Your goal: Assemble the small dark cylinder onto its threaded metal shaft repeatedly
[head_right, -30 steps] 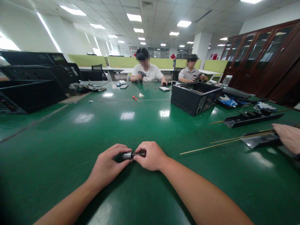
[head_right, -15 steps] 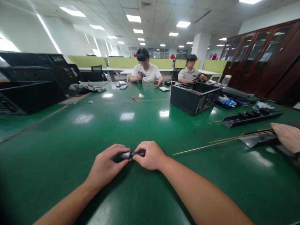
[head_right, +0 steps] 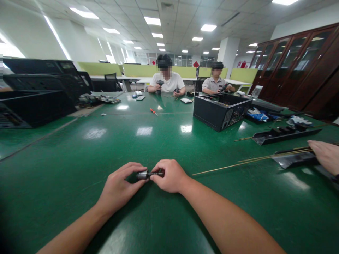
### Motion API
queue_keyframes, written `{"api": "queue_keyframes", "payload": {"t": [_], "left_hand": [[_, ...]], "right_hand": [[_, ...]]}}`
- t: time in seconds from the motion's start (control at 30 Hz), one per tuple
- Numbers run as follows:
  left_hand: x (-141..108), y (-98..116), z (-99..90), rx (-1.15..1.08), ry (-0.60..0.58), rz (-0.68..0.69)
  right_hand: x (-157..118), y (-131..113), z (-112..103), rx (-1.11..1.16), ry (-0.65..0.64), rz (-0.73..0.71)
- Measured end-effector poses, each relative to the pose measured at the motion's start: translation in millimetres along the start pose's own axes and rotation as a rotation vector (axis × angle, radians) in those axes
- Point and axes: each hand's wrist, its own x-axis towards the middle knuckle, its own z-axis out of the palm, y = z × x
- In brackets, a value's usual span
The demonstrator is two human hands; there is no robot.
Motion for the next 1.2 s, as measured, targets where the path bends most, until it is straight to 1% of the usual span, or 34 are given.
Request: {"api": "queue_keyframes", "payload": {"t": [0.17, 0.37, 0.87, 1.2], "left_hand": [[1.7, -0.2, -1.4, 0.005, 0.009, 0.006], [1.3, -3.8, -2.8, 0.009, 0.041, -0.007], [1.4, -0.7, -4.6, 0.021, 0.058, -0.003], [1.7, 1.4, -7.5, 0.034, 0.115, 0.011]], "right_hand": [[0.2, -1.2, -1.0, -0.030, 0.012, -0.022], [0.1, 0.0, -2.3, -0.015, 0.015, 0.009], [0.0, -2.3, -3.3, -0.016, 0.024, 0.007], [-0.3, -4.8, -2.7, -0.017, 0.060, -0.006]]}}
